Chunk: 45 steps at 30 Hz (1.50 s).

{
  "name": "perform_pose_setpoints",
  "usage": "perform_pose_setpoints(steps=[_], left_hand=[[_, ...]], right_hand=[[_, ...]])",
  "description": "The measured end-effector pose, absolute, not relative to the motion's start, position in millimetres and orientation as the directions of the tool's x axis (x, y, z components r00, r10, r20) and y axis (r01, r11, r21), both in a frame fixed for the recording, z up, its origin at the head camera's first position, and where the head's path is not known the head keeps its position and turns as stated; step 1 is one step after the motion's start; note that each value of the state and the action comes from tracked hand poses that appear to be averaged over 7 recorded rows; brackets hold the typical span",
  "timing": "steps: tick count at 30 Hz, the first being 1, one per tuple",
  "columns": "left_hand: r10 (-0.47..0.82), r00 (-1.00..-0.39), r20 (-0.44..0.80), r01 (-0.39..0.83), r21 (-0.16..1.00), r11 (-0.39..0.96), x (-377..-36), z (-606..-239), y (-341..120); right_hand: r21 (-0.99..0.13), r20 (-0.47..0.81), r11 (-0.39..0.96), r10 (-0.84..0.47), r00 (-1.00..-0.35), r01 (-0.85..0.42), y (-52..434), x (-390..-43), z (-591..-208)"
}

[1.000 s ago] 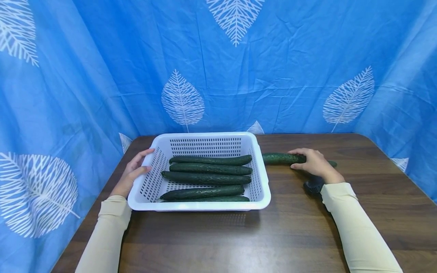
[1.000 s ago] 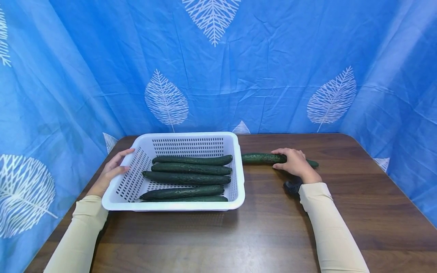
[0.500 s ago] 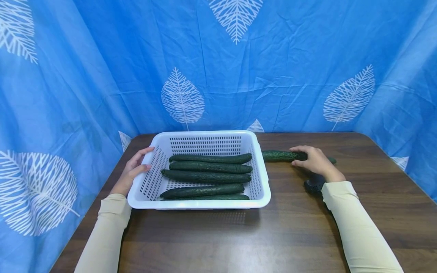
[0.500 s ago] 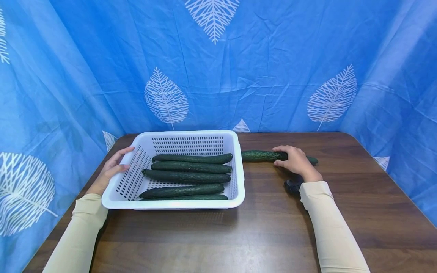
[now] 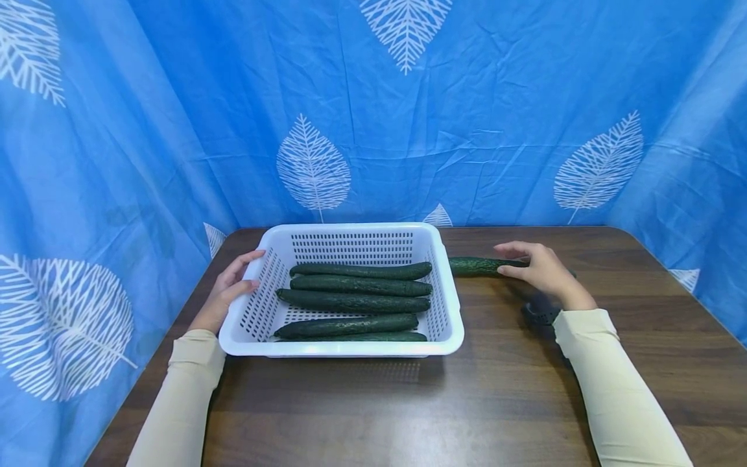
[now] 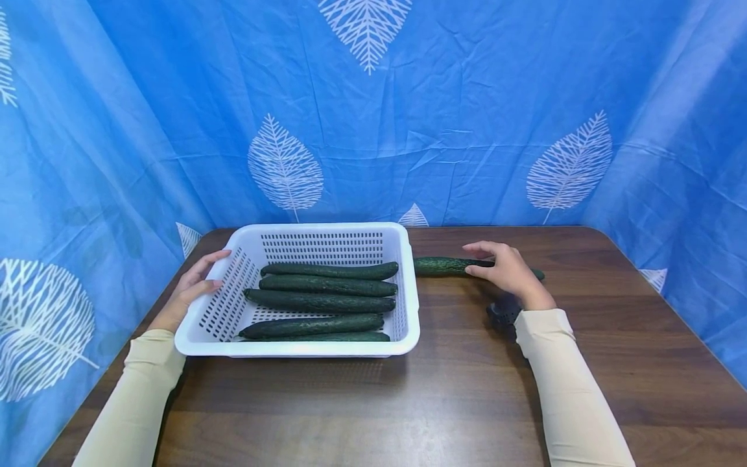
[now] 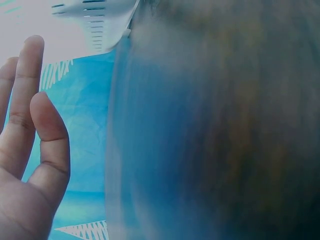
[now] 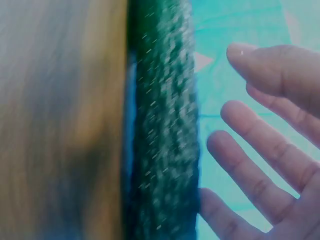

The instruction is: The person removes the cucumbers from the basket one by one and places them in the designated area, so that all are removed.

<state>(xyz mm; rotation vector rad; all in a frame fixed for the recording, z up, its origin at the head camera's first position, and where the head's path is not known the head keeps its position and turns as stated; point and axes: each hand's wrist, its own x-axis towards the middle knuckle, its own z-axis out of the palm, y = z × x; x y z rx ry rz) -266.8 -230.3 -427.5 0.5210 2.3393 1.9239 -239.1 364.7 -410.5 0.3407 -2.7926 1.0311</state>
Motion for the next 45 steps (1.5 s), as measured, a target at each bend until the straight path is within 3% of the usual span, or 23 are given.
perform_pose_setpoints(steps=[12, 20, 39, 45], left_hand=[[0.298, -0.94, 0.165, 0.217, 0.964, 0.151, -269, -427, -232], [0.294, -0.943, 0.158, 0.21, 0.966, 0.152, -268, -427, -233], [0.298, -0.94, 0.166, 0.216, 0.966, 0.144, -267, -427, -229], [0.293, -0.94, 0.175, 0.226, 0.963, 0.149, -268, -427, -229]], right_hand=[[-0.648, 0.273, 0.637, -0.316, -0.909, -0.417, 355, -235, -391], [-0.703, 0.233, 0.571, -0.378, -0.896, -0.424, 341, -227, -377], [-0.755, 0.274, 0.42, -0.495, -0.824, -0.503, 301, -204, -355], [-0.758, 0.224, 0.438, -0.521, -0.824, -0.483, 287, -201, -344]])
